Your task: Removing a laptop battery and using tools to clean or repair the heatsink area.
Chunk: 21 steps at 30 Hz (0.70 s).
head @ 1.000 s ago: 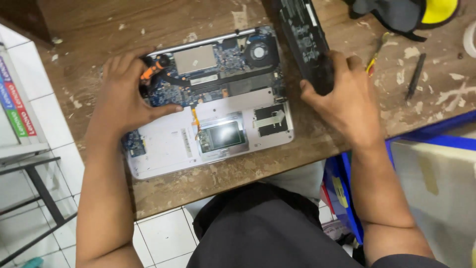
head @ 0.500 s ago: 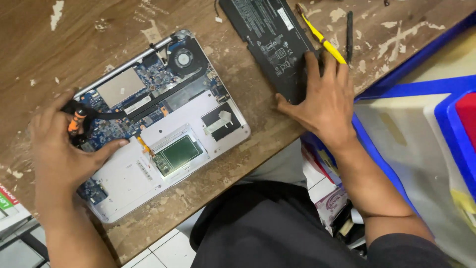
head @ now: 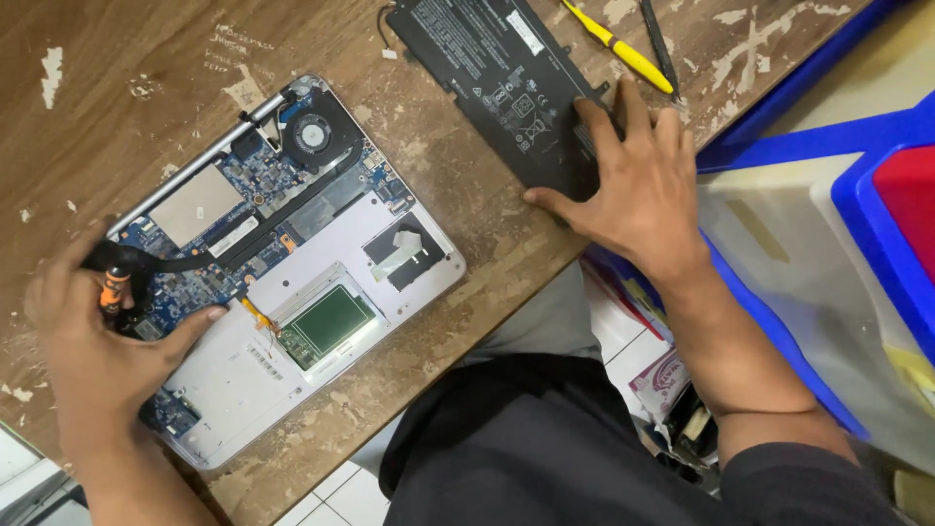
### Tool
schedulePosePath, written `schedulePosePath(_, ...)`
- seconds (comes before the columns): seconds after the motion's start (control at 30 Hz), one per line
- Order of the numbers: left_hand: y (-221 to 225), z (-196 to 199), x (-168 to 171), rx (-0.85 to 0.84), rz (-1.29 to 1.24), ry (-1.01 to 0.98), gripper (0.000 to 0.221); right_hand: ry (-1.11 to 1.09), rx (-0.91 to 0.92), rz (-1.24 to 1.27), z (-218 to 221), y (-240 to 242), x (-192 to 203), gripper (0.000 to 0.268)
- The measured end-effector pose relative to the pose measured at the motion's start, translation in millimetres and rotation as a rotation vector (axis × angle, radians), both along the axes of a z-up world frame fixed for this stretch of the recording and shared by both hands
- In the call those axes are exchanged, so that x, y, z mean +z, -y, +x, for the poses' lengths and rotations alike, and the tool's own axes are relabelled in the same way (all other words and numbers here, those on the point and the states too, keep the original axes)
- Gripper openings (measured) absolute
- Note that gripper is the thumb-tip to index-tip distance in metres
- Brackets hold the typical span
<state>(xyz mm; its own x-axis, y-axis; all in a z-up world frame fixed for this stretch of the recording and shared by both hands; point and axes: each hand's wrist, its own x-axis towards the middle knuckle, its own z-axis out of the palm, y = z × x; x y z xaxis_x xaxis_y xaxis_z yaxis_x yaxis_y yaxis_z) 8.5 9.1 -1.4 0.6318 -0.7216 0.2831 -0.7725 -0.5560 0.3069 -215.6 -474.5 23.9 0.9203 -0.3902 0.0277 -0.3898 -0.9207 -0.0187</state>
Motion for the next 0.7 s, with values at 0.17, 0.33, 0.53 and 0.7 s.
schedulePosePath(0.17,1.8,-2.5,1.2,-0.003,0.006,0.013,0.077,0.233,-0.019,-0.066,0.6,43.7,-17.4,0.056)
schedulePosePath(0.33,5.3,-4.4,3.2,0.019,0.024,0.024,0.081,0.426,0.062,-0.116,16.9,78.4,-34.6,0.030)
schedulePosePath(0.53,14.0,-4.9,5.7,0.030,-0.047,-0.019,0.074,0.341,0.131,-0.101,23.6,84.0,-36.0,0.012)
schedulePosePath(0.7,11.2,-2.6,5.0,0.012,-0.123,-0.077,0.068,0.444,0.285,0.268,12.1,60.5,-12.8,0.012)
